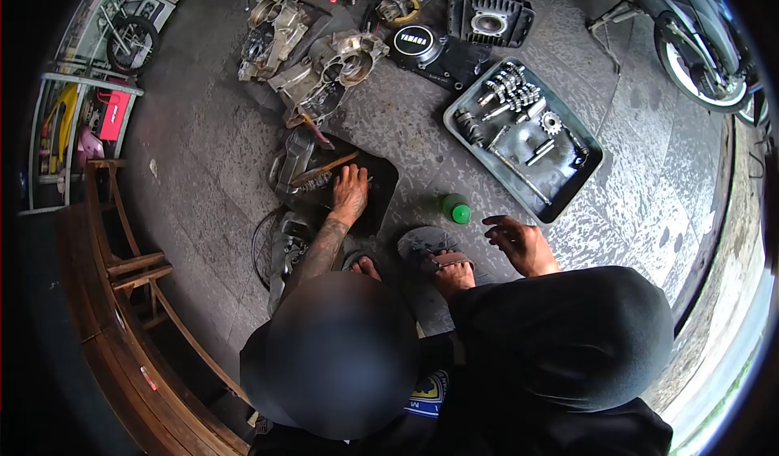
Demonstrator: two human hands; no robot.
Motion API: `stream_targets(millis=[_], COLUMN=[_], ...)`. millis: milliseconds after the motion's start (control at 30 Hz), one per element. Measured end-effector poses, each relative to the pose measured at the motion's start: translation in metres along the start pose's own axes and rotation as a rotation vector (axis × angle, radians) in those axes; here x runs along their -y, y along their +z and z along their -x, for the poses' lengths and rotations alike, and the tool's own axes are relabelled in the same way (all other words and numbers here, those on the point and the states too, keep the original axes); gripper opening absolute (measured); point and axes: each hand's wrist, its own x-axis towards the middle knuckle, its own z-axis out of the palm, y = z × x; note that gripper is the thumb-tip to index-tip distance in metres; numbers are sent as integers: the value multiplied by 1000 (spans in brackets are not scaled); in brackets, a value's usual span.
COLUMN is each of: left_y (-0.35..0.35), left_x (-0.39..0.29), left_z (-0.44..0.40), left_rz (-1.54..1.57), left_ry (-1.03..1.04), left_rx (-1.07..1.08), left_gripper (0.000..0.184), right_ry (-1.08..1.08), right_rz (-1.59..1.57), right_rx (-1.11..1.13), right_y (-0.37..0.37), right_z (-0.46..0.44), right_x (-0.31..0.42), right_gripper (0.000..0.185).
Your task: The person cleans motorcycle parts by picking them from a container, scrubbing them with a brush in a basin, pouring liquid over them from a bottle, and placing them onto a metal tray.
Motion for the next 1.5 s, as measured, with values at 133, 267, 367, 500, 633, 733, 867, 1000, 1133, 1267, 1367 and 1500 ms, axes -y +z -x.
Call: stream_targets(millis=[133, 267, 367, 500, 633, 733, 867, 1000, 1133, 1267, 1367, 1500], left_y=[10, -4, -28, -44, -25, -24, -23, -28, -30, -21, 9, -24], left_x=[0, 3, 5, 28, 59, 53, 23, 5, 4, 5, 8, -15], left_z=[-1, -3, -3, -3, 1, 5, 3, -12, -15, -15, -20, -25], left_rz=[-69, -30, 63, 243, 920, 1322, 1808, 1720, 1551, 1300, 952, 617], left_ry=[5, -9, -18, -140, -475, -689, -695, -643, -703, -712, -619, -609], left_rx=[12, 10, -104, -42, 70, 121, 170, 142, 258, 378, 349, 378], left_gripper=[27, 24, 22, 24, 36, 31, 21, 15, 16, 20, 30, 56], right_ry=[-33, -16, -19, 11, 4, -12, -1, 10, 25, 51, 89, 86], right_rz=[27, 51, -13, -75, -98, -71, -78, -88, -62, -54, -68, -79], right_rx=[3, 12, 12, 49, 76, 93, 77, 82, 99, 98, 83, 59], right_y=[0, 1, -2, 0, 8, 8, 8, 8, 7, 5, 8, 10], right_z=[-1, -1, -1, -2, -3, -4, -3, 1, 1, -1, -6, -7], right_x=[-7, -10, -12, -7, -8, -6, -4, -3, -2, -6, -17, -27], right_gripper=[24, 24, 25, 27, 26, 25, 24, 24, 25, 25, 26, 25])
